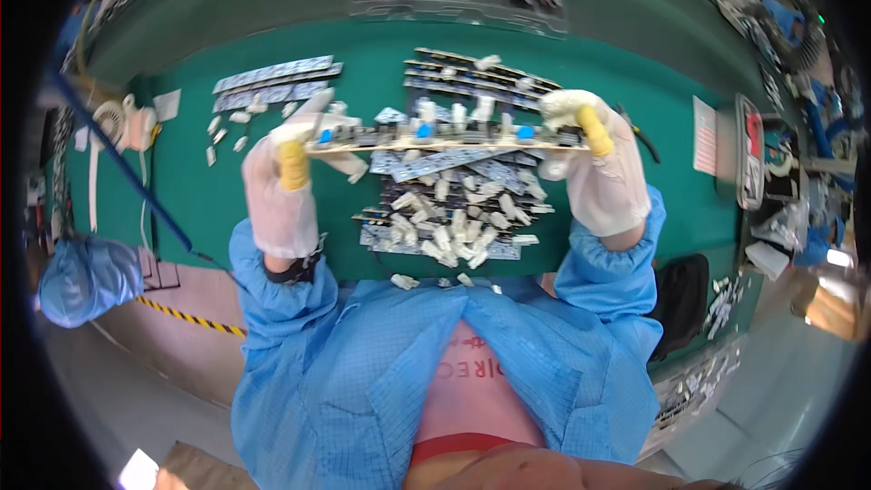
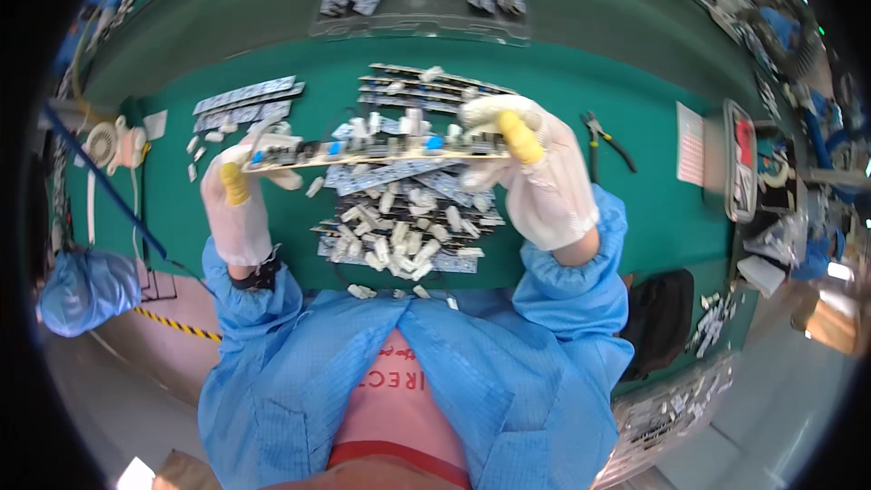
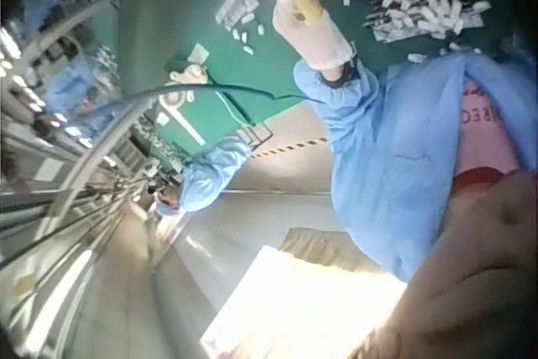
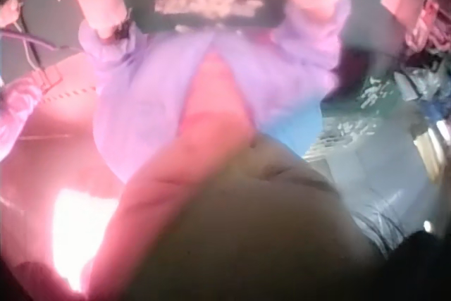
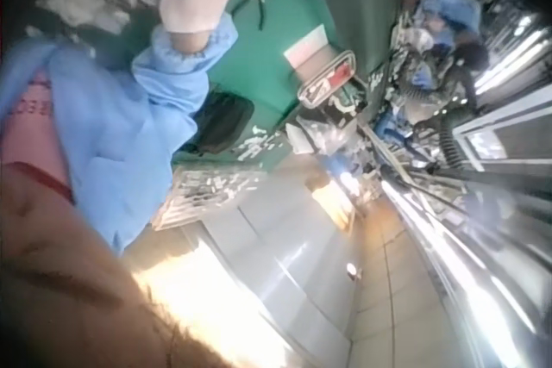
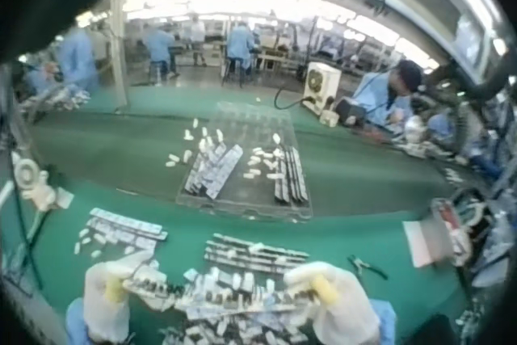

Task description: Assembling electronic components onto a printed circuit board on a production line.

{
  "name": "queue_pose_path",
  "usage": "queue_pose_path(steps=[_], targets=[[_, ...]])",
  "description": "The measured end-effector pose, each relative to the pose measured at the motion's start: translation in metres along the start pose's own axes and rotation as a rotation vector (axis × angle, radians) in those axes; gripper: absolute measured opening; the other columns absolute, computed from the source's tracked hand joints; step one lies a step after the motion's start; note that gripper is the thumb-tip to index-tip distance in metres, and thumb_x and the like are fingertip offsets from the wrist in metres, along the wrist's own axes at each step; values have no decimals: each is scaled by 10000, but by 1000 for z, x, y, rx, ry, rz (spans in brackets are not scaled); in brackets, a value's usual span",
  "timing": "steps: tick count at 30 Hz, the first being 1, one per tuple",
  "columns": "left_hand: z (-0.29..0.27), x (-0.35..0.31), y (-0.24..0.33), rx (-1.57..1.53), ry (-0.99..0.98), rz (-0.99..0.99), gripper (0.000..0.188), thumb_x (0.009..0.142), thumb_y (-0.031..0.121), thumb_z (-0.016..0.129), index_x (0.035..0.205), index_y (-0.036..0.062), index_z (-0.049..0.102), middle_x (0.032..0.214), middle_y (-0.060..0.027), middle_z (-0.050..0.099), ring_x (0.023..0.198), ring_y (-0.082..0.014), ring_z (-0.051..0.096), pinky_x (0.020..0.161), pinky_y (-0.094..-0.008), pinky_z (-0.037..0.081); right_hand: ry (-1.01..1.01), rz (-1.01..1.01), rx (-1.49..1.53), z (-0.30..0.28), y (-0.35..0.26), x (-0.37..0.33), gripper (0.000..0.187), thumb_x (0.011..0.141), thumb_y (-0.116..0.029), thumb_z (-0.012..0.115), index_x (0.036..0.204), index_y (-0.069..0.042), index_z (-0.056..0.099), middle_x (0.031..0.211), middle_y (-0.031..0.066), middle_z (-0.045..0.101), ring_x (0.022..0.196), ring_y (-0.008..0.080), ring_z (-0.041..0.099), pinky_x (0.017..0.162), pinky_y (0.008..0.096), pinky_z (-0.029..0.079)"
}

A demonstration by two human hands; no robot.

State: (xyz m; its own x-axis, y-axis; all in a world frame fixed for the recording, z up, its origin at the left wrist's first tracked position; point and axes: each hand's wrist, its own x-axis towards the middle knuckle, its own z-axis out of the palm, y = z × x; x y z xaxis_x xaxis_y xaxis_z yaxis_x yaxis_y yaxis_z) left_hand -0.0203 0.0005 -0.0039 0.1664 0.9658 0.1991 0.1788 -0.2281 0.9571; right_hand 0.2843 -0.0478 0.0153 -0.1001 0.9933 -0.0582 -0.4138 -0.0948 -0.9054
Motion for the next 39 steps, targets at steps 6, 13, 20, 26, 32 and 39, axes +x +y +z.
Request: queue_pose_path(steps=[6, 13, 20, 26, 32, 39], targets=[[12, 2, 12, -254, -4, -136, 393, 966, 296, 494, 1152, -39, 582, 869, -116, 679, 717, -147, 661, 740, -280, 489, 75, -71, -52, 9, 0, 2, 537, 863, -369, 640, 1199, 22, 493, 943, 71, 599, 807, 135, 611, 698, 279, 526], [-9, 33, -8, -177, 38, -121, 196, 920, 89, 465, 1077, 44, 574, 900, -64, 613, 733, -130, 589, 690, -247, 431, 43, -291, -337, 18, 5, 17, 634, 756, -216, 742, 1276, -8, 445, 1155, 94, 517, 1043, 197, 538, 895, 314, 432], [-135, 132, -77, 440, 192, -201, 169, 850, 115, 515, 918, 10, 629, 832, -100, 646, 707, -141, 614, 679, -289, 453, 197, -448, -1544, -70, 20, 74, 291, 746, -39, 691, 1026, -87, 629, 1037, 106, 630, 1001, 279, 592, 853, 327, 468], [-134, 123, -103, 1148, 305, 104, 213, 787, 130, 641, 998, 115, 658, 939, -118, 665, 926, -300, 617, 899, -386, 451, 205, -455, -1312, -74, 38, 79, 105, 774, 22, 620, 868, -26, 625, 903, 129, 640, 843, 291, 616, 759, 332, 486], [-26, 41, 3, -34, -21, 18, 232, 805, -3, 592, 1030, 28, 639, 952, -73, 676, 903, -166, 621, 832, -298, 474, 363, -725, -1205, -32, 12, 54, 141, 779, 83, 564, 863, -24, 602, 918, 108, 635, 849, 241, 613, 762, 306, 483], [1, 19, -12, 269, -243, 177, 190, 886, 115, 537, 1011, 8, 632, 949, -89, 682, 1007, -196, 617, 833, -330, 486, 191, -713, -1377, -46, 20, 59, 184, 751, 72, 608, 891, -47, 607, 959, 101, 616, 905, 252, 603, 790, 315, 479]])
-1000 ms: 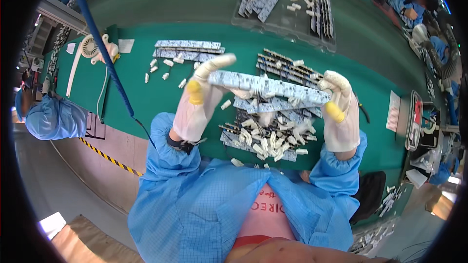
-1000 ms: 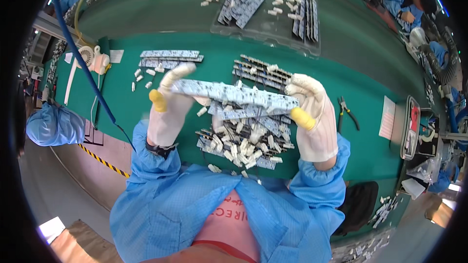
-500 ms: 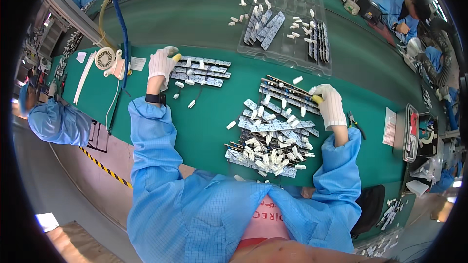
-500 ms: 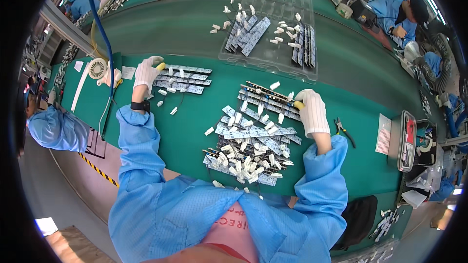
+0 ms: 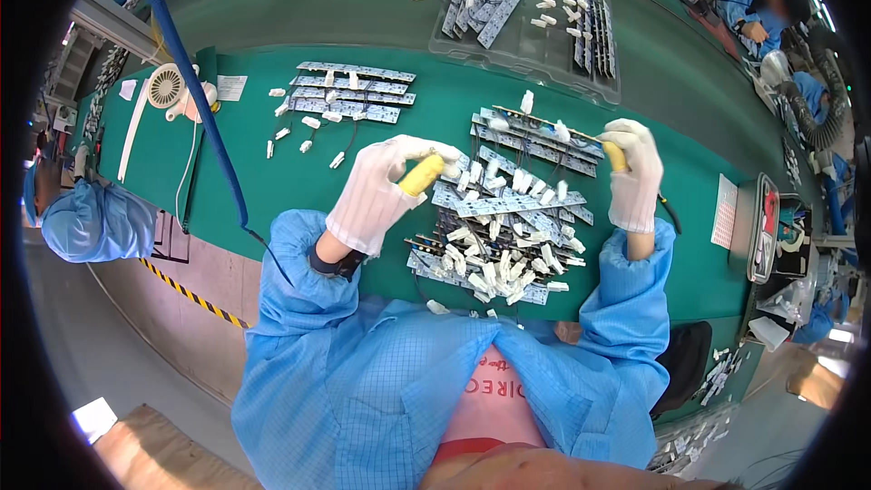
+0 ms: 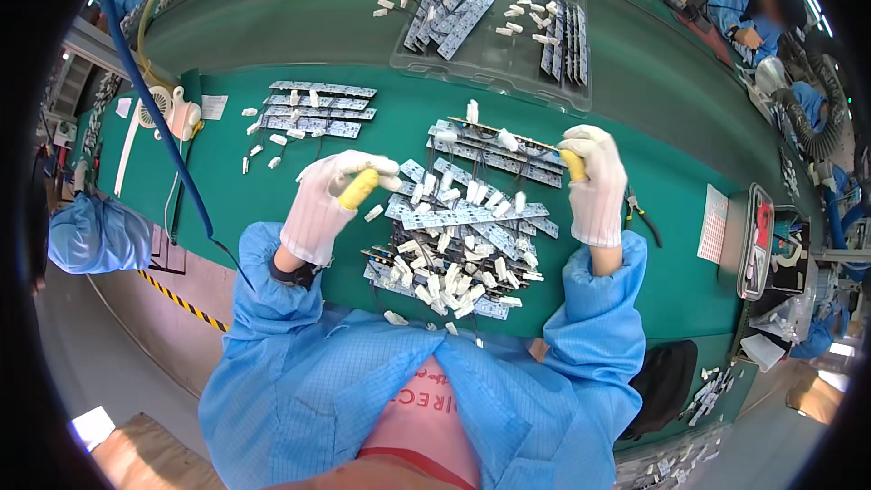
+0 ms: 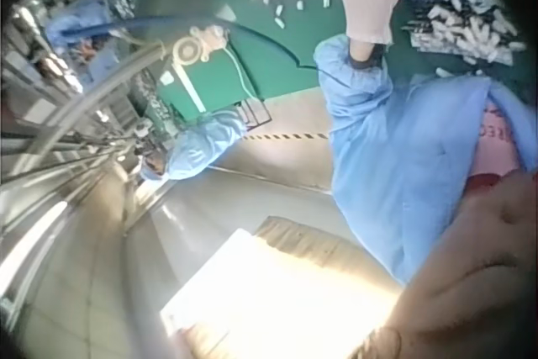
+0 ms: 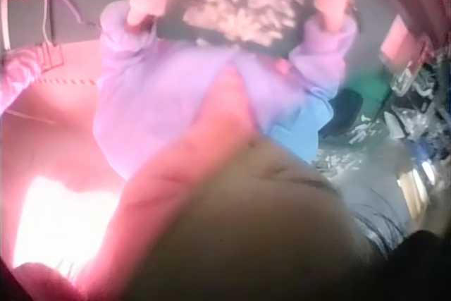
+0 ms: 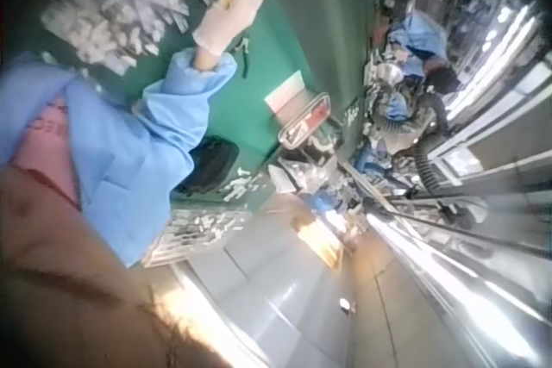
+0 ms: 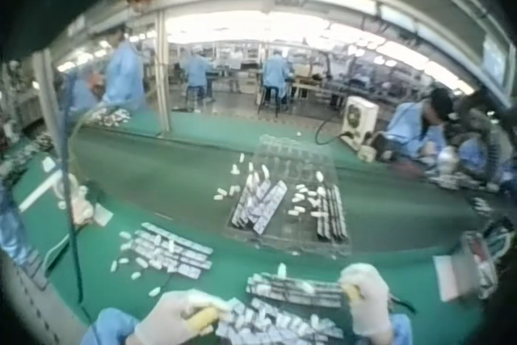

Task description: Assembling electronic components onto a printed circuit board on a production line.

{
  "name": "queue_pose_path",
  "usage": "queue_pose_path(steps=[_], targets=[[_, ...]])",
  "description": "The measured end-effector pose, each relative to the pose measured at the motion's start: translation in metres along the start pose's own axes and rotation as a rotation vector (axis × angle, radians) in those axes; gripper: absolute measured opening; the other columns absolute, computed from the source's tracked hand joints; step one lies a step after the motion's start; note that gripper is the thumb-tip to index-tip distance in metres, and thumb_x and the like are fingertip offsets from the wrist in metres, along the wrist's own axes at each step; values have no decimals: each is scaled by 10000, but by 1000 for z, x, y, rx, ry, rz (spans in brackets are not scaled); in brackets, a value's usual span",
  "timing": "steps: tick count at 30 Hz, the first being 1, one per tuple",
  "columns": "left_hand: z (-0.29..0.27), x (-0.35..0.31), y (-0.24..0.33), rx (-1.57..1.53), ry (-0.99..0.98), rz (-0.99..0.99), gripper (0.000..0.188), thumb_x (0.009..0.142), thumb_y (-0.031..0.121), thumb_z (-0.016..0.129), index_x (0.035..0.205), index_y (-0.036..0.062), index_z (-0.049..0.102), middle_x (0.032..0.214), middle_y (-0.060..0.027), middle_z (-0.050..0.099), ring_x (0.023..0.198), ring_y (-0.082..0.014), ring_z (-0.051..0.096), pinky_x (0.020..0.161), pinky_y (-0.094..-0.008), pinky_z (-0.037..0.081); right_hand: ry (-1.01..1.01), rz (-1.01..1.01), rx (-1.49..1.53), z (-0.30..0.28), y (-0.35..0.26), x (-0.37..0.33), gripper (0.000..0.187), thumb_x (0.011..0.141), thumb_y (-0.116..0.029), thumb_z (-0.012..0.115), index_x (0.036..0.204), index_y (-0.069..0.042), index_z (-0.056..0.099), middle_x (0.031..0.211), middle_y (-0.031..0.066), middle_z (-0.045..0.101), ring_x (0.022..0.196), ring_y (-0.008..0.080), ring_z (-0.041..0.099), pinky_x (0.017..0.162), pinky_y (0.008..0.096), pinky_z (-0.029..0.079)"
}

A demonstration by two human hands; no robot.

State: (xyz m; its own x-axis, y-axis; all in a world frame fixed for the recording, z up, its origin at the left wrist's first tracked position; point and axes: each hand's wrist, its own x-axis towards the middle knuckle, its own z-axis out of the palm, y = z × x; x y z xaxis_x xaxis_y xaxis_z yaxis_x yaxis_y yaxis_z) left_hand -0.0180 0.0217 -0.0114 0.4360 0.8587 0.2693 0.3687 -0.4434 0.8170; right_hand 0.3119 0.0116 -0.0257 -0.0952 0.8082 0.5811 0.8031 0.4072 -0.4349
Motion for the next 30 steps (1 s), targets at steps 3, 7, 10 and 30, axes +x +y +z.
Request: queue_pose_path(steps=[3, 7, 10, 30], targets=[[-3, 3, 12, -360, -165, -315, 415, 933, 329, 512, 1162, -15, 550, 1000, -122, 665, 986, -216, 621, 857, -352, 479, 376, 53, 39, -14, -27, -1, 165, 762, 91, 581, 864, -28, 635, 957, 106, 622, 922, 245, 594, 796, 332, 482], [12, -2, 22, -1230, -206, -380, 1020, 807, 766, 331, 1386, -69, 239, 955, -182, 644, 913, -272, 616, 878, -406, 460, 364, -260, -28, -30, -67, -5, 124, 817, 32, 573, 920, -17, 624, 940, 132, 622, 829, 257, 634, 804, 357, 491], [11, 0, 40, -1036, -206, -402, 590, 927, 429, 509, 1268, -46, 435, 913, -162, 655, 839, -202, 634, 790, -311, 485, 106, -424, -10, -36, -82, -11, 252, 769, -72, 662, 1010, -12, 618, 993, 140, 606, 912, 310, 631, 786, 404, 521], [9, -19, 28, -416, 134, 37, 410, 718, 175, 773, 1065, 14, 625, 1097, -119, 649, 821, -191, 668, 751, -277, 531, -166, 587, 715, -49, -77, -19, 532, 880, -440, 601, 1136, 22, 543, 669, 2, 544, 464, 28, 445, 437, 161, 313]])
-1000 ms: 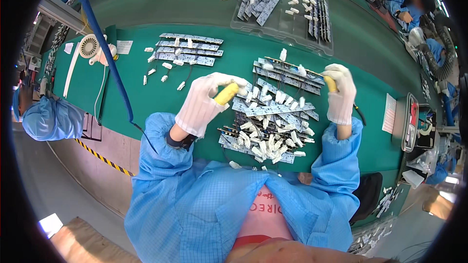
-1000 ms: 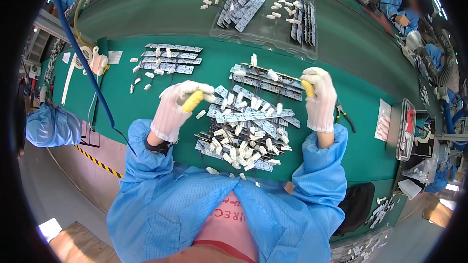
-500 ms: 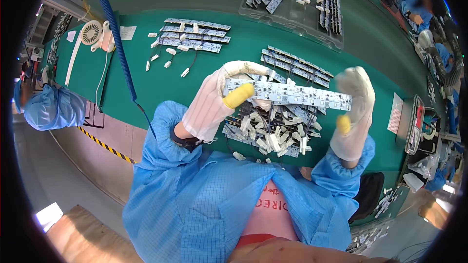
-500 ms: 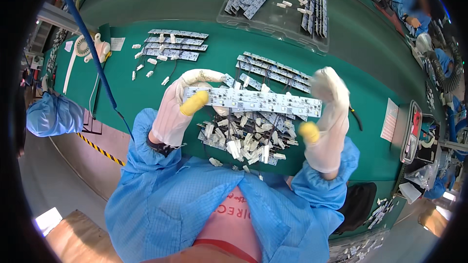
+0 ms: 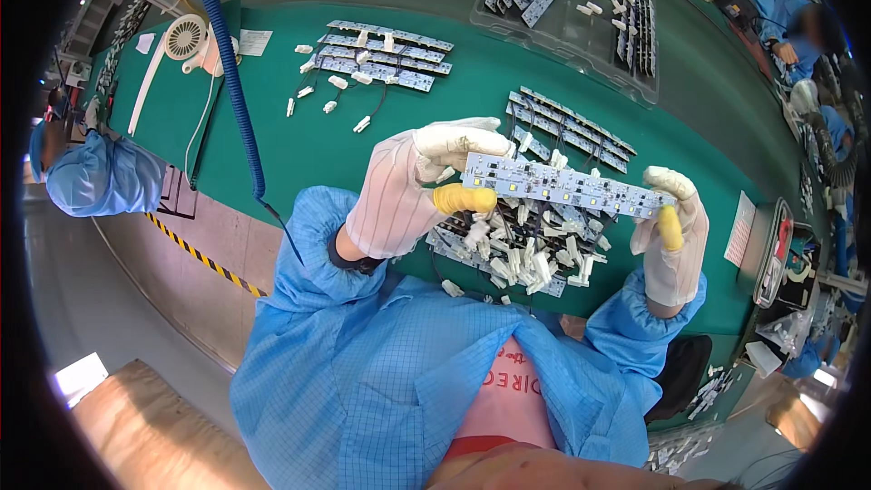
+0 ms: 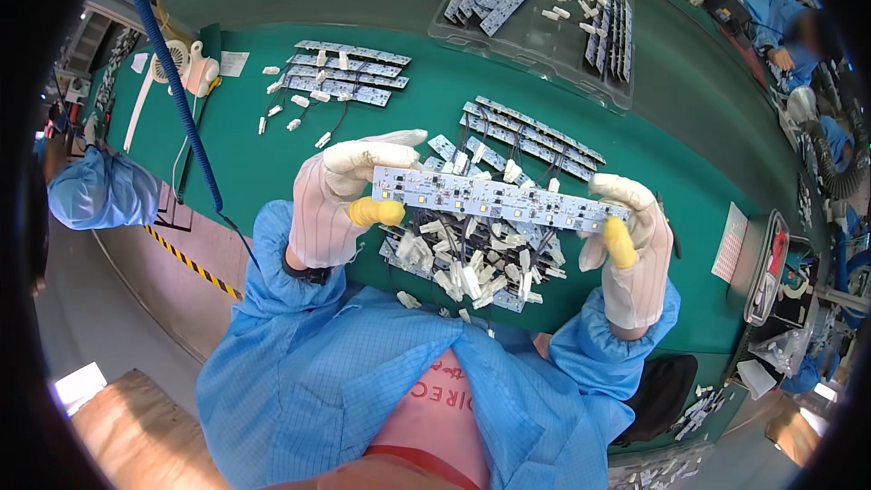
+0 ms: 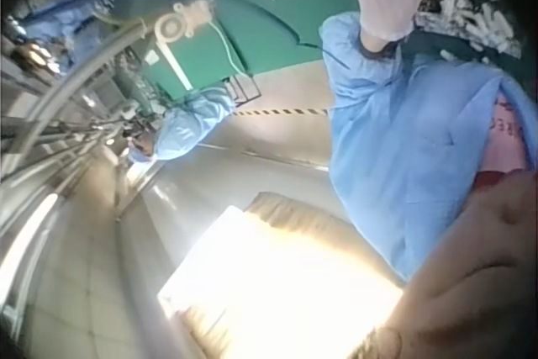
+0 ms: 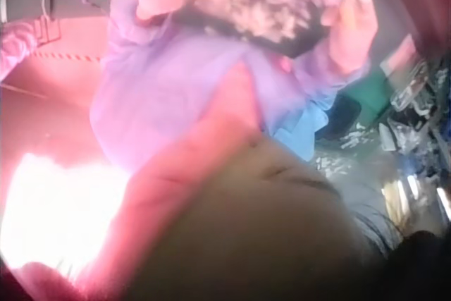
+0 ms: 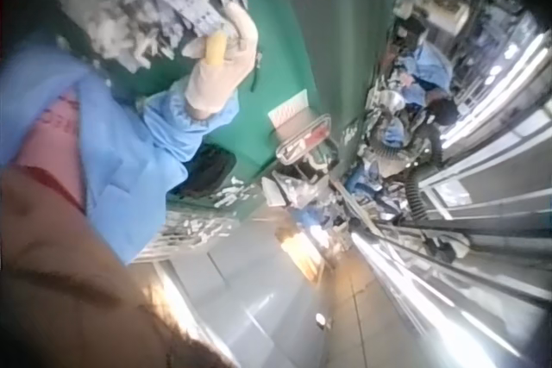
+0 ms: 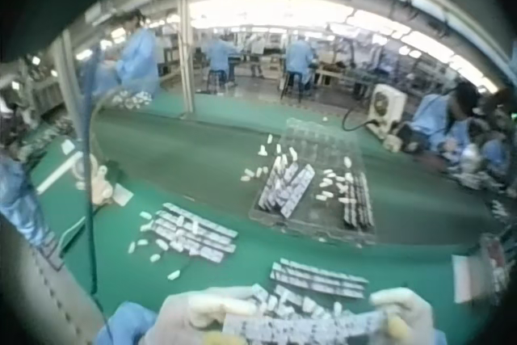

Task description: Assembling electronic components onto a printed circuit board on a production line.

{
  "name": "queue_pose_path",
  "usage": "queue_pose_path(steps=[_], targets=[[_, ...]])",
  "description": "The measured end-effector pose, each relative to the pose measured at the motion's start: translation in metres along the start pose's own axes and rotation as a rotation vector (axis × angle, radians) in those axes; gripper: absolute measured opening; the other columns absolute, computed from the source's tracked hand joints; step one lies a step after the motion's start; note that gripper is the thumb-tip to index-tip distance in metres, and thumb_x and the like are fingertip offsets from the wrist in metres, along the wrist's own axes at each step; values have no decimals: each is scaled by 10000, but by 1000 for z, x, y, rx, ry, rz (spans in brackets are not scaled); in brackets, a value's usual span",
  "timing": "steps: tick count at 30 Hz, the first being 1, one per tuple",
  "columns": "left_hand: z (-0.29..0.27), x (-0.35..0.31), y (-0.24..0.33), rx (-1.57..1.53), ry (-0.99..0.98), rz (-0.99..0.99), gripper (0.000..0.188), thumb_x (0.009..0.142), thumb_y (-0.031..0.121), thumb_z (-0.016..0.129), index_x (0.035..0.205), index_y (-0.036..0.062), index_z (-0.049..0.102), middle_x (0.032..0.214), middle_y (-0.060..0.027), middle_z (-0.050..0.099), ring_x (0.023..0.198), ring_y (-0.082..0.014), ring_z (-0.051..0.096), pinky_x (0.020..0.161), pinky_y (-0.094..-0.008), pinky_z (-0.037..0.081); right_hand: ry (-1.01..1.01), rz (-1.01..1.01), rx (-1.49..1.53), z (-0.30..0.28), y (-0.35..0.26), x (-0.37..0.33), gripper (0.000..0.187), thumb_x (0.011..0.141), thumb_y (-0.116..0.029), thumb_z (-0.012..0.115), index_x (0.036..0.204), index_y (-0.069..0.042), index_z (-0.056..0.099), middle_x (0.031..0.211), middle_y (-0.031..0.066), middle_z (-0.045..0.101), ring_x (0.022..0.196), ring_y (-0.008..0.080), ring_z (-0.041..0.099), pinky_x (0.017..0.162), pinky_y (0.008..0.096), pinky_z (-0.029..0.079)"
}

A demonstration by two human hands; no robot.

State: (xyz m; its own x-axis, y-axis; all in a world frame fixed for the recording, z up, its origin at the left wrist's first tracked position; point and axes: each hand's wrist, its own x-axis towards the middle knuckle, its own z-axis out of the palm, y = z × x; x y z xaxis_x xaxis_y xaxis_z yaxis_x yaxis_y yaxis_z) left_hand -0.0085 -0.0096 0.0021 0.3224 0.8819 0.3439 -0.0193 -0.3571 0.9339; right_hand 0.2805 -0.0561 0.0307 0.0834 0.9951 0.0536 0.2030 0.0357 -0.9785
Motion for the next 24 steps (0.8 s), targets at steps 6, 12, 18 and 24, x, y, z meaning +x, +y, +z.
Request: queue_pose_path(steps=[6, 12, 18, 24], targets=[[-7, -3, 4, -82, -38, -158, 394, 733, 166, 771, 1049, -21, 627, 1234, -200, 558, 1014, -205, 602, 875, -307, 475, 21, -67, 105, 0, 0, -1, 553, 891, -449, 574, 1176, 22, 521, 678, 9, 553, 465, 33, 448, 429, 160, 320], [-8, 2, 0, -11, 23, -96, 422, 692, 204, 790, 1053, 36, 650, 1120, -171, 622, 923, -200, 633, 858, -319, 462, 35, -12, 95, 0, -7, -3, 484, 884, -387, 601, 1140, 20, 535, 648, 16, 550, 489, 56, 479, 467, 175, 342], [-16, 1, -7, -49, 70, -49, 383, 722, 235, 774, 1019, 20, 666, 1055, -151, 659, 1040, -202, 596, 853, -297, 460, -10, 40, 156, 2, -12, -3, 678, 771, -536, 689, 1141, 9, 528, 763, 26, 552, 520, 37, 472, 434, 147, 331], [-16, 3, -7, -114, 54, -26, 379, 766, 232, 718, 1040, -9, 616, 933, -202, 667, 924, -273, 643, 1030, -477, 362, -24, 50, 195, 5, -16, -3, 746, 727, -589, 706, 1132, 11, 529, 765, 30, 542, 561, 47, 493, 446, 141, 336]])
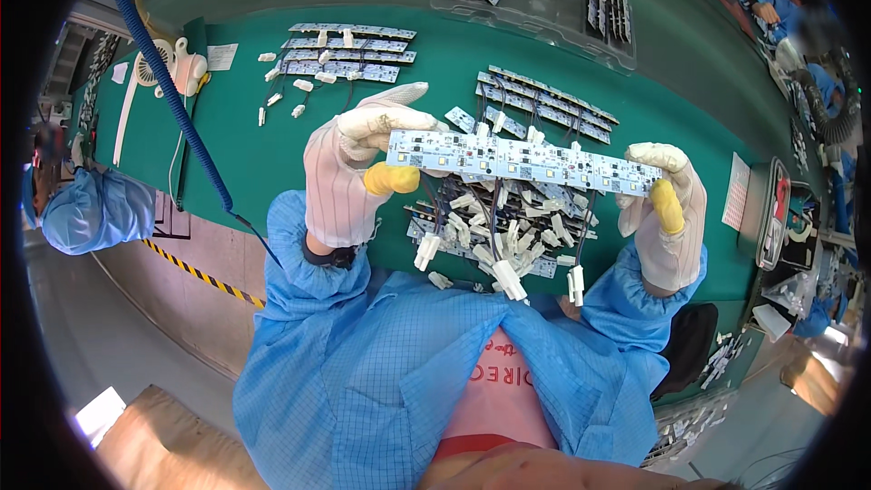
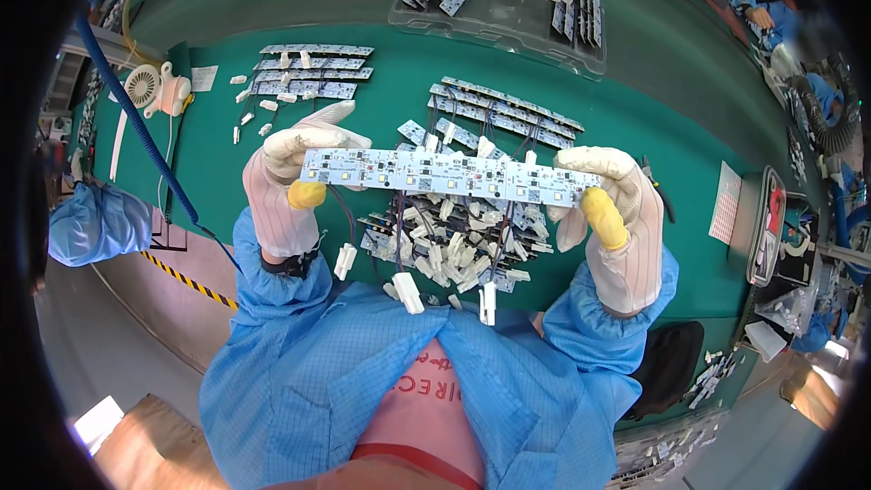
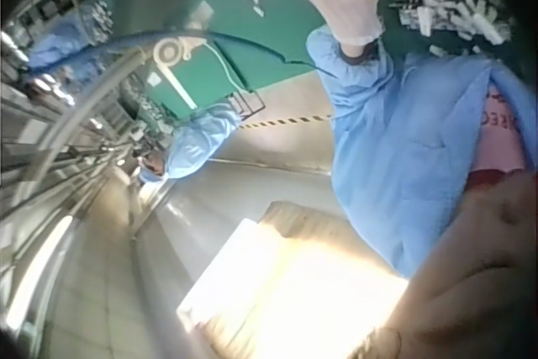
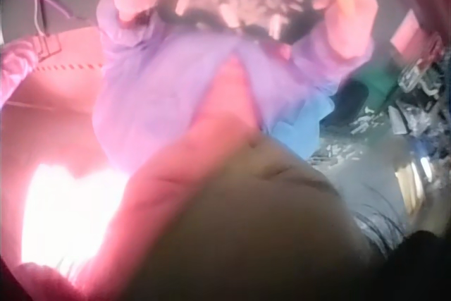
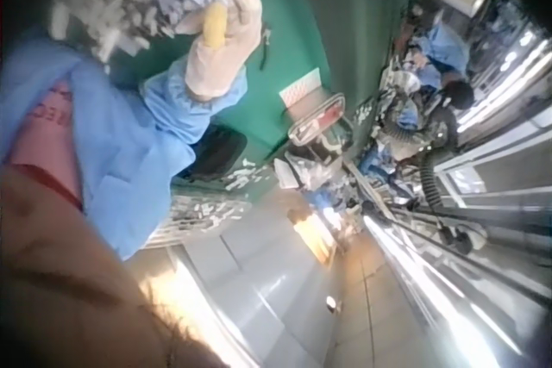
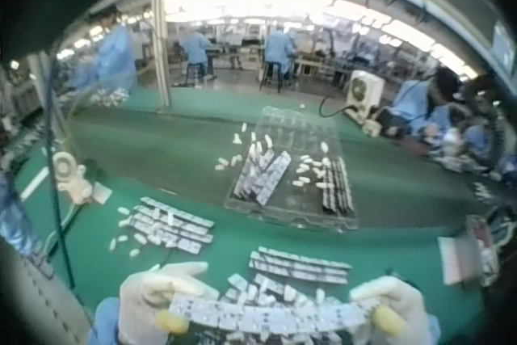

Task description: Assembling electronic components onto a printed circuit board on a production line.

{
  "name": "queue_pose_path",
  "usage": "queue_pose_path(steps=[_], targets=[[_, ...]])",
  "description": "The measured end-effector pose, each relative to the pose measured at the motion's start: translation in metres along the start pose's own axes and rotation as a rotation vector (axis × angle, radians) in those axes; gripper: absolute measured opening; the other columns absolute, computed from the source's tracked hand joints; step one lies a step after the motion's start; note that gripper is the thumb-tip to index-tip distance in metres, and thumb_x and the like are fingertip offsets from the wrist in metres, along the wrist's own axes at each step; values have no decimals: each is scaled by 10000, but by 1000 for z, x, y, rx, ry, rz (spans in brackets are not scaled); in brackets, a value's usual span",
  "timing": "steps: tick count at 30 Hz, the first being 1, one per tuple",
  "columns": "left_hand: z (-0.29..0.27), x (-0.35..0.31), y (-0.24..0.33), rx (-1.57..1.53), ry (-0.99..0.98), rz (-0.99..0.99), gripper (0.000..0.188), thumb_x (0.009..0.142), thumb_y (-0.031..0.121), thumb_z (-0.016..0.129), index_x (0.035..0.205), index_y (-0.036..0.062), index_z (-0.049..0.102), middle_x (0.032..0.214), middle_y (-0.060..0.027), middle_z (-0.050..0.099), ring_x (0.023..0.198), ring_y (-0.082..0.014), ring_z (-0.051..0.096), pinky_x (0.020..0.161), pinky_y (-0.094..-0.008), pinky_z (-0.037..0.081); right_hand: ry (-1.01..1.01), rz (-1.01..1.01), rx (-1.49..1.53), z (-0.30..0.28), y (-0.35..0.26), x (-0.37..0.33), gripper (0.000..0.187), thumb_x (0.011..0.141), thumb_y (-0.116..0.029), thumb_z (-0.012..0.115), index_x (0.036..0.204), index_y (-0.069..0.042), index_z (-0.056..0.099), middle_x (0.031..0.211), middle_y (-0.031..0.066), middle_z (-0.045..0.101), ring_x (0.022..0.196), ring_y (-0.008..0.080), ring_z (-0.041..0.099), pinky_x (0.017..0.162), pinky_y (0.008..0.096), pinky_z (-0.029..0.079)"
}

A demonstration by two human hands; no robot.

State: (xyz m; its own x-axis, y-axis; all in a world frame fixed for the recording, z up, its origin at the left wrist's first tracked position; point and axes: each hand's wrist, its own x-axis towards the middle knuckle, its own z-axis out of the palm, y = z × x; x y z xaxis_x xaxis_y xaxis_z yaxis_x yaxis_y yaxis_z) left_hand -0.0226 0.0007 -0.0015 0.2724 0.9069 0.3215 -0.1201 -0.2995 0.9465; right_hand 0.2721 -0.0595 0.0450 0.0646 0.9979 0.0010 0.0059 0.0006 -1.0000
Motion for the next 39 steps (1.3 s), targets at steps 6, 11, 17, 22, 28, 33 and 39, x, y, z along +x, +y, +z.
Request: queue_pose_path(steps=[6, 11, 17, 22, 28, 33, 39], targets=[[5, -4, -2, -154, 84, -18, 365, 758, 69, 723, 1084, -52, 610, 1135, -198, 607, 948, -211, 638, 831, -279, 505, 11, -52, -27, 2, 3, -4, 493, 820, -356, 705, 1100, 15, 539, 755, 64, 583, 509, 67, 498, 481, 177, 366], [4, -6, -7, -24, 178, 31, 437, 790, 181, 722, 1130, -54, 578, 1102, -205, 626, 890, -197, 649, 769, -288, 524, -51, 15, -11, 1, -8, -6, 378, 832, -260, 691, 1091, -9, 579, 869, 57, 609, 581, 73, 526, 543, 198, 409], [3, -5, -8, 16, 203, -10, 493, 792, 265, 730, 1136, -49, 571, 1078, -212, 636, 870, -208, 648, 774, -303, 521, -85, -31, -49, 2, -3, -6, 461, 819, -299, 712, 1104, 24, 550, 858, 84, 608, 575, 93, 557, 509, 189, 409], [-2, 1, -17, 28, 277, -35, 526, 779, 302, 740, 1139, -44, 575, 1096, -211, 631, 898, -208, 645, 791, -306, 515, -156, 13, 144, 6, -9, -6, 627, 796, -412, 712, 1171, 49, 510, 950, 123, 624, 625, 109, 585, 519, 193, 441], [-5, 8, -7, 396, 141, -171, 411, 928, 318, 556, 1123, -43, 587, 988, -160, 674, 823, -177, 655, 699, -263, 537, -192, 18, 126, 1, -7, -8, 673, 811, -475, 670, 1179, 63, 503, 1003, 139, 618, 724, 116, 604, 532, 189, 444], [-1, 5, -11, 329, 170, -131, 387, 895, 262, 613, 1135, -41, 583, 1016, -169, 666, 844, -189, 655, 720, -269, 536, -189, -2, 115, 0, -8, -7, 606, 829, -417, 673, 1174, 54, 513, 1026, 132, 609, 682, 108, 597, 543, 189, 446], [1, 1, -11, -50, 220, 1, 438, 810, 157, 710, 1162, -58, 565, 1036, -195, 652, 869, -212, 650, 736, -294, 537, -98, -73, -6, 0, -2, -3, 502, 832, -363, 680, 1116, 27, 544, 954, 86, 594, 556, 90, 545, 522, 193, 419]])
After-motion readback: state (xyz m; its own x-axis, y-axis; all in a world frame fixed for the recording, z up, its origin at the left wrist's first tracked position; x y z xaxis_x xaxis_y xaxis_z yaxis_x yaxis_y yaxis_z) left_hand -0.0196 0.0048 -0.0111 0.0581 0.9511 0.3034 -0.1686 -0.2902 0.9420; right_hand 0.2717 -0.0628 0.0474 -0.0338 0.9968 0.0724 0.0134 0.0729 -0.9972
